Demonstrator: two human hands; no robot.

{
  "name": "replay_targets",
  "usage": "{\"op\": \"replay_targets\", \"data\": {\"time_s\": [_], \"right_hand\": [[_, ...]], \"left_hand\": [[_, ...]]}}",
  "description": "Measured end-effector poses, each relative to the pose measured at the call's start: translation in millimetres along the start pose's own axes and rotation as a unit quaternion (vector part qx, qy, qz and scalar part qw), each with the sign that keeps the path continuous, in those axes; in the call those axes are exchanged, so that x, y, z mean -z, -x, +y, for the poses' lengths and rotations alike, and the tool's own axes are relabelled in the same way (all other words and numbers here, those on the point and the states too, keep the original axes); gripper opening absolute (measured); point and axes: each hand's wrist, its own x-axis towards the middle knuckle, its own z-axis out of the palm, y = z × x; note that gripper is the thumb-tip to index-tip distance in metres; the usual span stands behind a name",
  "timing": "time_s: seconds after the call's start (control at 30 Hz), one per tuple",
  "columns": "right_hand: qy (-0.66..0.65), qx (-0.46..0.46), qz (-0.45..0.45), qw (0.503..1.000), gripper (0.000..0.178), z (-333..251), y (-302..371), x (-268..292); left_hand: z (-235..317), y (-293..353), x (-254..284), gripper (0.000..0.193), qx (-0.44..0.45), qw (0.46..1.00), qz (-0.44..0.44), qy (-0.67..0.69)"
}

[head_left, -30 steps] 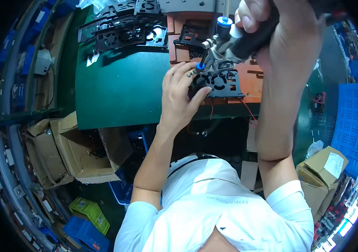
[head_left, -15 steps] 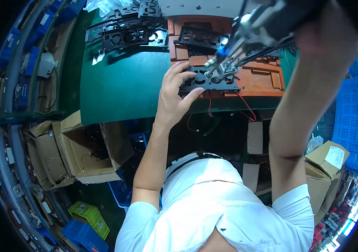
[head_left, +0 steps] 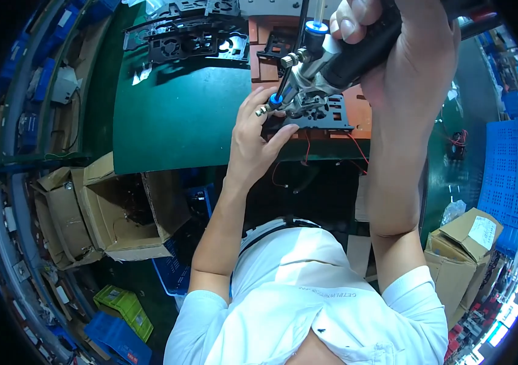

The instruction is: Assembling cooling fans into a plastic housing frame using an electric screwdriver.

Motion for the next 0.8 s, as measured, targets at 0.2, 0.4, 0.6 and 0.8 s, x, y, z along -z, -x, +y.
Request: {"op": "replay_targets", "data": {"time_s": [0.2, 0.4, 0.6, 0.8], "right_hand": [[0.019, -0.006, 0.013, 1.0, 0.015, -2.8, -4.5, -0.7], [0.037, -0.029, 0.015, 0.999, 0.015, 0.7, 0.5, -10.7], [0.081, -0.064, 0.044, 0.994, 0.015, -6.8, 12.1, -29.3], [0.072, -0.017, -0.005, 0.997, 0.018, 15.5, 6.4, -19.6]], "left_hand": [[0.4, -0.9, -3.6, 0.032, -0.001, 1.0, -0.009, -0.004], [-6.2, 3.6, 1.0, 0.045, 0.044, 0.999, -0.03, 0.014], [-1.9, 0.9, -1.5, 0.05, -0.015, 1.0, 0.009, 0.012], [-3.6, 2.4, 4.8, 0.055, 0.054, 0.998, -0.042, 0.018]]}}
